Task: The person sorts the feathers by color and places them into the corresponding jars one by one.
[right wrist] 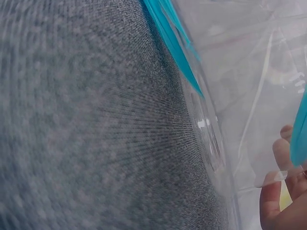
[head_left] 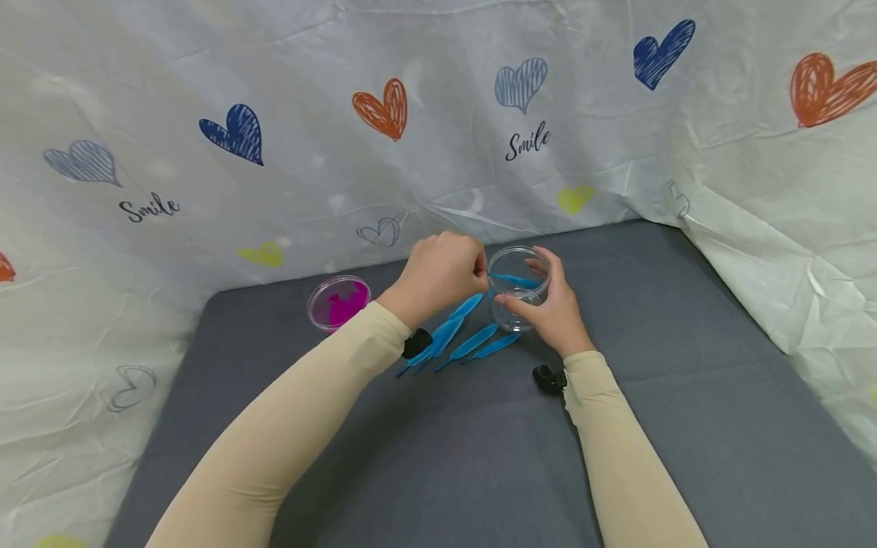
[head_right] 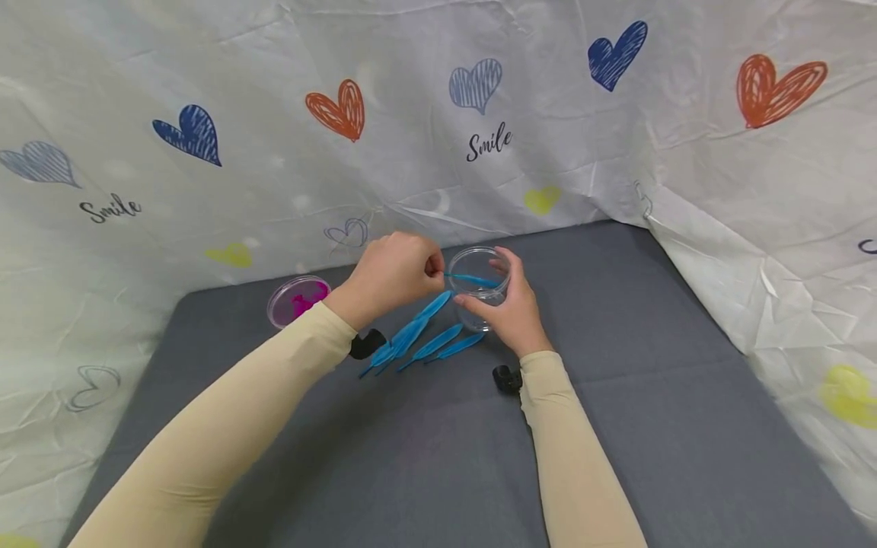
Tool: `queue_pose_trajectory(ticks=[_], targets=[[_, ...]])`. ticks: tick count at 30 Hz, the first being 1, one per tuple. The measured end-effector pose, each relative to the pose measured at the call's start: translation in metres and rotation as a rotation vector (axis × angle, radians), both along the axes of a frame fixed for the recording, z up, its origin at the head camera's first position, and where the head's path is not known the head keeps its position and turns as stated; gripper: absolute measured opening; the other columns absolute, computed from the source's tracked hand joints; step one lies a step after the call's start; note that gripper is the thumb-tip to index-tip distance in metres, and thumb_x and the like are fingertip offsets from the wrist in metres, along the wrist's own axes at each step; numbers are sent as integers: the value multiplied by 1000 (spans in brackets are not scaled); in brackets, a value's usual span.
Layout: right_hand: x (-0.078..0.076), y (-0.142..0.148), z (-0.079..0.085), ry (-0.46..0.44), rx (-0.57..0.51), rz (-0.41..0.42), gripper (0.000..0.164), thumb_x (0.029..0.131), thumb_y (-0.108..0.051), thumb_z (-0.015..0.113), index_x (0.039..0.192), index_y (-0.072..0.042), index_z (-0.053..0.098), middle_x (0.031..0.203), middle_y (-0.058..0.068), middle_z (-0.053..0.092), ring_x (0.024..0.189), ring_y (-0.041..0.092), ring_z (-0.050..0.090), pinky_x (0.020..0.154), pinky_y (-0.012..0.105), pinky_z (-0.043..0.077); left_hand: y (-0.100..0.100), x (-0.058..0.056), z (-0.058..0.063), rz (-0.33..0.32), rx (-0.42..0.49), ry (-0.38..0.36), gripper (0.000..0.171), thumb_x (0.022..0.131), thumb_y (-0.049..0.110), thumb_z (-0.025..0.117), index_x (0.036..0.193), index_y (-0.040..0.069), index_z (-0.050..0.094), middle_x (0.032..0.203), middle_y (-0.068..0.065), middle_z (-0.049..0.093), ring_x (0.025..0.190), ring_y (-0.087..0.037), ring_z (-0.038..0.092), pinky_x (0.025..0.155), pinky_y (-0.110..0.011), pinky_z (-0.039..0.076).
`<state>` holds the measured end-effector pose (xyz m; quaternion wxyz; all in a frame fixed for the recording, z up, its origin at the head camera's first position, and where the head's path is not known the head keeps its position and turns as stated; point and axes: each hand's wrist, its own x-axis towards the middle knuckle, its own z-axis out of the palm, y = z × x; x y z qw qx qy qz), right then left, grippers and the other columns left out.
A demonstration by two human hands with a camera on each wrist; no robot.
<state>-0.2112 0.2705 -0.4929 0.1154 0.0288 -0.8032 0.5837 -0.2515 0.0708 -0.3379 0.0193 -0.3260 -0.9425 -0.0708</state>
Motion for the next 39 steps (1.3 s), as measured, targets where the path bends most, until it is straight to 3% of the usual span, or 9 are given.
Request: queue_pose_trajectory(ticks=[13,19,24,32,39], targets=[[-2,0,2,12,0,4,100,91,-50,86,168,-36,24,170,7,44,158,24,42,126,62,38,9,-2,-7,-26,-7,-14,17,96,13,68,81,17,74,69,3,68,58,-16,59,52,-32,50],[-1,0,3,5,4,4,101,91,-49,86,169,-35,23,169,6,46,159,24,42,127,63,36,12,-1,-13,-31,-15,-14,13,99,16,69,88,16,76,77,3,71,62,-14,62,55,-31,53],[0,1,1,5,3,0,99,91,-49,86,168,-40,24,169,5,46,158,24,43,127,62,35,12,1,-16,-44,24,24,10,101,20,69,97,16,78,83,3,73,63,-13,62,56,-31,55],[-1,0,0,9,7,-11,100,90,-52,86,167,-40,24,168,1,46,157,23,44,127,60,37,3,5,-10,-2,63,54,16,103,28,68,108,18,79,95,4,74,69,-11,63,61,-32,58],[-1,-1,-1,11,8,-16,100,90,-52,86,167,-39,24,167,-1,47,157,23,44,126,59,39,-18,7,-19,46,104,33,16,102,27,69,106,17,81,97,3,75,77,-14,65,65,-34,60]])
